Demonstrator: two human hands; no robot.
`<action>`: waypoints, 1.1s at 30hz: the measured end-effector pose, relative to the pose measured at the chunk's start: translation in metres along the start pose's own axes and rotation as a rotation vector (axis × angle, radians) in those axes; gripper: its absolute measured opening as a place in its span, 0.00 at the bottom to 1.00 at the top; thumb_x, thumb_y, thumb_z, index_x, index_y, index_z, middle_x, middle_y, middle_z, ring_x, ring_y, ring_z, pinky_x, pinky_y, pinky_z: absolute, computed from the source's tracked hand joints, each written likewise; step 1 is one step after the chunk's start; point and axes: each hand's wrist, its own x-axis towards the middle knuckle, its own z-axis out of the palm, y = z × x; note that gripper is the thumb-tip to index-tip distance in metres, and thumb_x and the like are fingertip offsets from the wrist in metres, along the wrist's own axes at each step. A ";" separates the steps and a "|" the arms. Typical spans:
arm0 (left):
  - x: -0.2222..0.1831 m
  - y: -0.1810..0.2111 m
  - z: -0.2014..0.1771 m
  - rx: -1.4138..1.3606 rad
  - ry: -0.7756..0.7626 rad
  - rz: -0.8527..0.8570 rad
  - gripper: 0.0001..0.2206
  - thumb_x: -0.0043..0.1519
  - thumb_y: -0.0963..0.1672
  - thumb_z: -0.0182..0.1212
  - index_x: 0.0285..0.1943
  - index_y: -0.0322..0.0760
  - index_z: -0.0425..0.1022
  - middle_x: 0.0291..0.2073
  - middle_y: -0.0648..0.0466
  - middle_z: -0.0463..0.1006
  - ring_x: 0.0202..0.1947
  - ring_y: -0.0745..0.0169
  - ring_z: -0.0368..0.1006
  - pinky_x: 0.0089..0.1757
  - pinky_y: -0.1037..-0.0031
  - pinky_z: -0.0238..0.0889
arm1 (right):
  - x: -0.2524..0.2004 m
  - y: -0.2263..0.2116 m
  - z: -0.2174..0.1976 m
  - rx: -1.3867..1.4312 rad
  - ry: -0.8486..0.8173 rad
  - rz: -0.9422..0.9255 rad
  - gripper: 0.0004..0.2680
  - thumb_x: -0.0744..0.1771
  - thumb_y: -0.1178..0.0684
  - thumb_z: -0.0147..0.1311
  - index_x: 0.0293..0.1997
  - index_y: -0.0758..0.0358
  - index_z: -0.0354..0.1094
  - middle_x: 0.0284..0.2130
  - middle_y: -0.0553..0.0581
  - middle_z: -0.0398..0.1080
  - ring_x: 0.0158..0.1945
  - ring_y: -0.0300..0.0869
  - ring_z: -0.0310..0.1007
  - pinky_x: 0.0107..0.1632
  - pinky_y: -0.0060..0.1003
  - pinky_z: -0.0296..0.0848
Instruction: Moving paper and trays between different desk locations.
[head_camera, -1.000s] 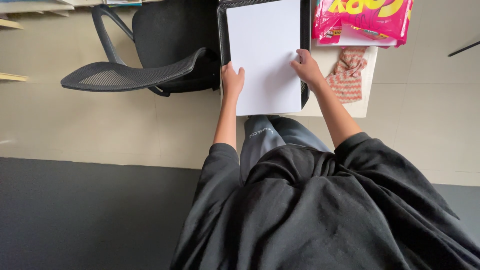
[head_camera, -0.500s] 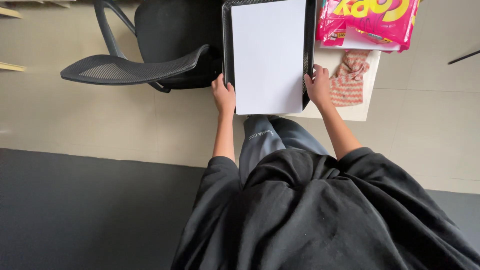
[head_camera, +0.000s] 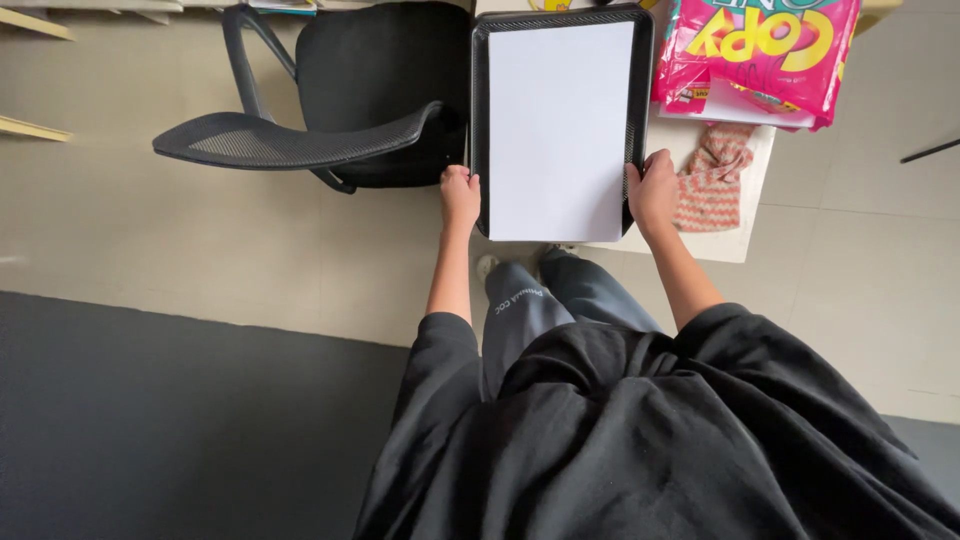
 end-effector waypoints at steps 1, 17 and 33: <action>0.004 -0.008 0.006 0.041 -0.008 0.029 0.10 0.60 0.41 0.67 0.45 0.32 0.72 0.39 0.43 0.77 0.42 0.42 0.76 0.45 0.58 0.71 | 0.001 0.002 0.002 0.015 -0.013 0.015 0.13 0.67 0.53 0.65 0.42 0.68 0.59 0.34 0.68 0.70 0.36 0.63 0.70 0.38 0.57 0.67; -0.021 0.113 -0.099 -0.311 -0.013 0.095 0.09 0.63 0.43 0.63 0.38 0.30 0.69 0.30 0.46 0.78 0.31 0.48 0.76 0.36 0.63 0.69 | -0.034 -0.024 -0.062 0.221 0.140 0.035 0.10 0.71 0.52 0.63 0.38 0.68 0.66 0.24 0.59 0.67 0.26 0.42 0.64 0.32 0.41 0.65; -0.042 0.169 -0.391 -0.511 -0.030 0.011 0.10 0.63 0.43 0.65 0.39 0.32 0.69 0.26 0.57 0.74 0.24 0.72 0.72 0.28 0.75 0.69 | -0.074 -0.294 -0.172 0.588 -0.080 -0.089 0.07 0.71 0.58 0.59 0.43 0.69 0.63 0.30 0.47 0.67 0.32 0.28 0.63 0.34 0.26 0.64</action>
